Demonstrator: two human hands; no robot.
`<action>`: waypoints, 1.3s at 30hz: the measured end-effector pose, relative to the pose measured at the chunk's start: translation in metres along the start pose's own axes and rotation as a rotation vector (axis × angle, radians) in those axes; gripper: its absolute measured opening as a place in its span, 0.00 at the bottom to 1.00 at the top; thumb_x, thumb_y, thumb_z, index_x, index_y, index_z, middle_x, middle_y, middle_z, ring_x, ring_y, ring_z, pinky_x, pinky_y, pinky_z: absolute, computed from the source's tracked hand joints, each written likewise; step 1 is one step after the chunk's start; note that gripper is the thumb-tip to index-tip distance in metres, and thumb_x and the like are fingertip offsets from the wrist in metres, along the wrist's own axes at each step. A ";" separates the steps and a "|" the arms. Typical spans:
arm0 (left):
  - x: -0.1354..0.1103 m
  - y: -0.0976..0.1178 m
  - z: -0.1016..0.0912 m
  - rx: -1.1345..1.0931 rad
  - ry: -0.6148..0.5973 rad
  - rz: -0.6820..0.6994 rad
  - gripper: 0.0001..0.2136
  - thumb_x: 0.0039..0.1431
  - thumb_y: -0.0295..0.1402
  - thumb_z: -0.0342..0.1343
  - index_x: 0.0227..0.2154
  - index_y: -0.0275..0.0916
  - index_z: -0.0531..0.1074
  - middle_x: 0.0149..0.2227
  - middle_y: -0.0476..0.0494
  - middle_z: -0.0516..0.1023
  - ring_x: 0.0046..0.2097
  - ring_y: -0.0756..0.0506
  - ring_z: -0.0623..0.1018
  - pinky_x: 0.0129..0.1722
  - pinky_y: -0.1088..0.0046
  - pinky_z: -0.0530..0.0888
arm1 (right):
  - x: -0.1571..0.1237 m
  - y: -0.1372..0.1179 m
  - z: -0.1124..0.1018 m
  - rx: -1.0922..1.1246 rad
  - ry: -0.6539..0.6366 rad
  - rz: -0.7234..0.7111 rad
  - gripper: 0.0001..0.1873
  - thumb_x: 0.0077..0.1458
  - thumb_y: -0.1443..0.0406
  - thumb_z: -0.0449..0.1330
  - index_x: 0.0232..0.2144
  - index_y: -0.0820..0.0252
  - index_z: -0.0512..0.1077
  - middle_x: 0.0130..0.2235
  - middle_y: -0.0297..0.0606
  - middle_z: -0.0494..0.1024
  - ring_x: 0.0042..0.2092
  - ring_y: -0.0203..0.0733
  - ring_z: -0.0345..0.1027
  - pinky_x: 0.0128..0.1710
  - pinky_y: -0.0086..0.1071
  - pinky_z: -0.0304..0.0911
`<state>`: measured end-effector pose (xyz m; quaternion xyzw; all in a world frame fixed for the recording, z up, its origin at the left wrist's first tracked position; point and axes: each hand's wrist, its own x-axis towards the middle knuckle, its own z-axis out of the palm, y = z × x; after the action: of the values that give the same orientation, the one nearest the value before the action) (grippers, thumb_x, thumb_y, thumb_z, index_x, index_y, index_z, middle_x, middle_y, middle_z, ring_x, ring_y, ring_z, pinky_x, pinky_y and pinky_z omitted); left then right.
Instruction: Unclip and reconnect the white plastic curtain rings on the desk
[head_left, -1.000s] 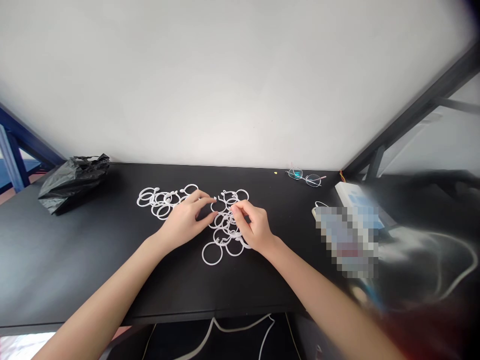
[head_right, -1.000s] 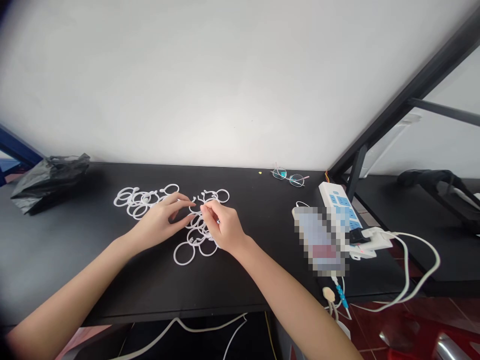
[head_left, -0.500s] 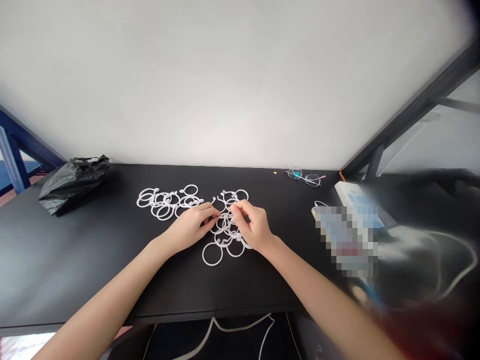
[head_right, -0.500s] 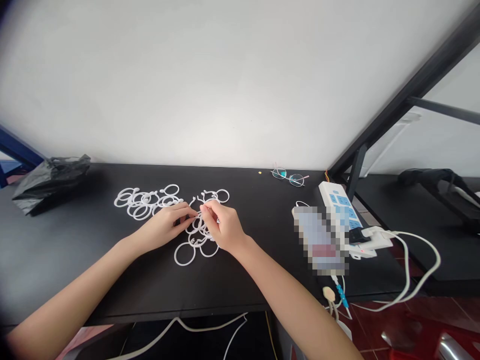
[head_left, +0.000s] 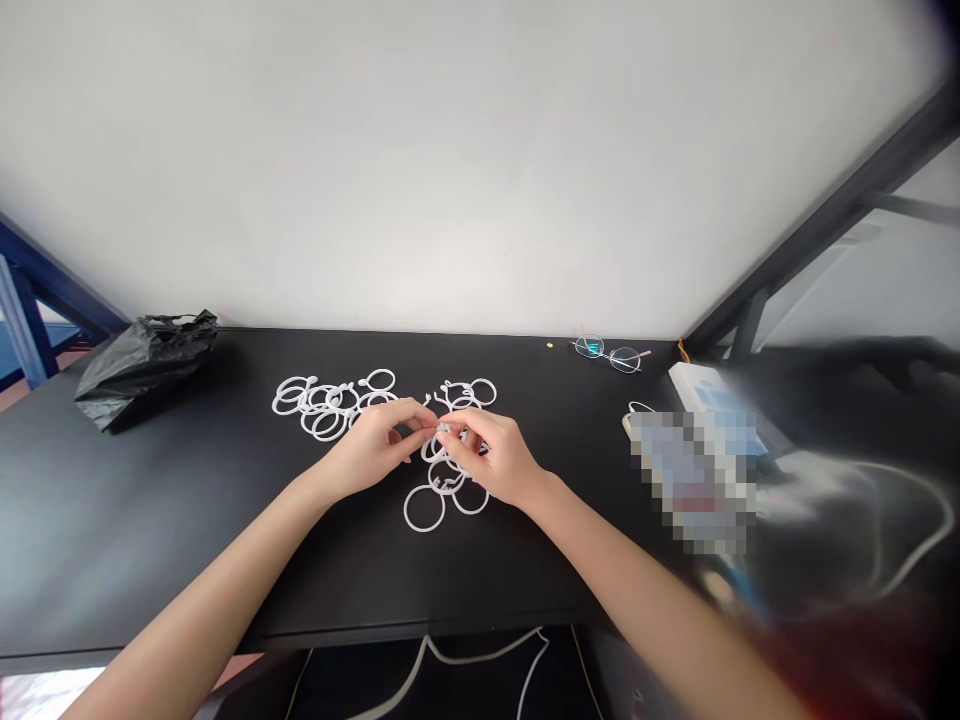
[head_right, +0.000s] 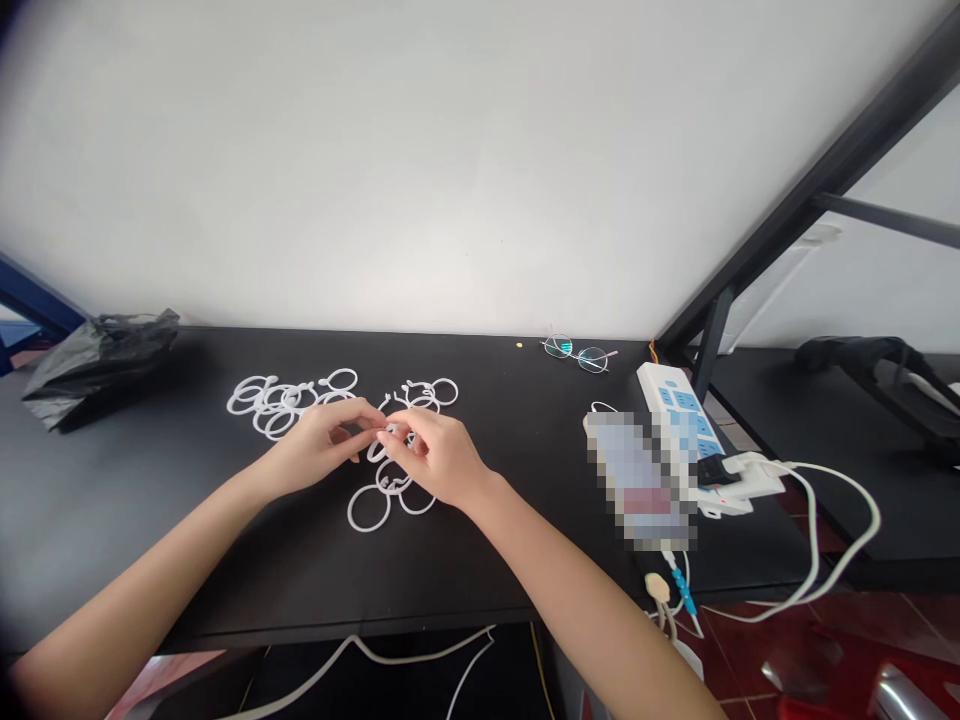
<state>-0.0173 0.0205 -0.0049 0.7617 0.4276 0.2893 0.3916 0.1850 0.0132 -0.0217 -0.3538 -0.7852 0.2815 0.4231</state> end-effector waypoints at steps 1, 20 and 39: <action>0.000 0.000 0.002 -0.031 -0.005 -0.011 0.11 0.63 0.41 0.52 0.38 0.39 0.73 0.37 0.43 0.78 0.36 0.46 0.78 0.26 0.75 0.77 | 0.000 0.000 0.000 0.005 0.000 -0.003 0.10 0.61 0.60 0.57 0.39 0.59 0.73 0.32 0.36 0.77 0.24 0.32 0.65 0.25 0.27 0.63; -0.001 0.003 0.010 -0.461 -0.121 0.007 0.14 0.60 0.35 0.57 0.48 0.40 0.65 0.50 0.39 0.68 0.48 0.42 0.76 0.33 0.72 0.79 | 0.003 -0.005 0.004 0.248 0.083 0.097 0.08 0.59 0.62 0.59 0.36 0.60 0.75 0.32 0.37 0.79 0.26 0.34 0.71 0.27 0.29 0.70; 0.001 0.000 0.007 -0.279 0.082 0.018 0.08 0.55 0.37 0.64 0.30 0.36 0.76 0.30 0.47 0.75 0.30 0.51 0.73 0.24 0.79 0.72 | 0.008 -0.007 0.002 0.536 0.170 0.349 0.16 0.53 0.56 0.65 0.40 0.60 0.70 0.30 0.34 0.77 0.22 0.30 0.67 0.22 0.26 0.67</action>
<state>-0.0112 0.0194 -0.0087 0.6911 0.3919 0.3805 0.4733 0.1782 0.0157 -0.0135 -0.3814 -0.5725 0.5160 0.5104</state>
